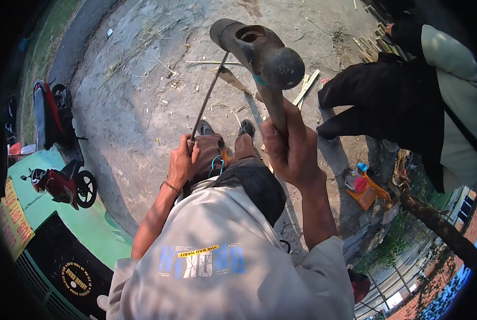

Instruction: The person splits a length of bamboo into strips using a hammer and a machete, then pulls the pieces apart by hand and continues splitting them further down.

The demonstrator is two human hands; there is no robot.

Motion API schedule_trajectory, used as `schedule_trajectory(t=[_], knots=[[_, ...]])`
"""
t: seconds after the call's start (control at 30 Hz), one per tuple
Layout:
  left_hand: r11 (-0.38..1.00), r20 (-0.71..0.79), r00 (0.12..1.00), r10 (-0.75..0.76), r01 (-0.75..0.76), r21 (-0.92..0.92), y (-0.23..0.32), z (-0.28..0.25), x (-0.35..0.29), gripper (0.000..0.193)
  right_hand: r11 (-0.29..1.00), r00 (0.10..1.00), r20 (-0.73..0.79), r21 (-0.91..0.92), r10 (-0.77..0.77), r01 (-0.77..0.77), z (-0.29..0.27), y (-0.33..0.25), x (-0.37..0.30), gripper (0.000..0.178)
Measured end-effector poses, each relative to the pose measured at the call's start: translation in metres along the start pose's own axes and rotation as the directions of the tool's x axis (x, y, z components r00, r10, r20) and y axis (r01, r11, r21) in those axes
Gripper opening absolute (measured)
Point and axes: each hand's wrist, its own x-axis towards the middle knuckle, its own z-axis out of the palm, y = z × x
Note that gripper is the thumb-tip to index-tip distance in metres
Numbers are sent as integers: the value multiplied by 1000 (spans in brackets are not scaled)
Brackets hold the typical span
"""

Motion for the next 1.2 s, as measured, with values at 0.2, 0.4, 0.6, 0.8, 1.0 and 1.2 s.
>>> schedule_trajectory(t=[0.2, 0.4, 0.6, 0.8, 1.0, 1.2], knots=[[999, -86, 996, 35, -35, 3, 1, 15, -5, 36, 932, 951, 264, -357, 158, -56, 59, 130, 20, 22], [1000, -84, 996, -2, 2, -2, 0, 22, -9, 37, 896, 942, 142, -378, 305, -233, 52, 67, 34, 25], [1000, -93, 996, 15, -16, -11, -9, 24, -4, 35, 1000, 998, 66, -9, 1, 0, 32, 31, 58, 18], [994, -101, 989, 111, -112, -2, -12, 29, -9, 35, 823, 968, 158, -563, 196, -75, 58, 152, -1, 21], [997, -106, 993, 56, -50, 63, -14, 23, 2, 32, 831, 899, -19, -375, 437, -412, 26, 44, 17, 29], [995, -39, 996, 77, -75, 62, -8, 15, 15, 32, 937, 1000, 7, -349, 25, -21, 57, 90, 17, 20]])
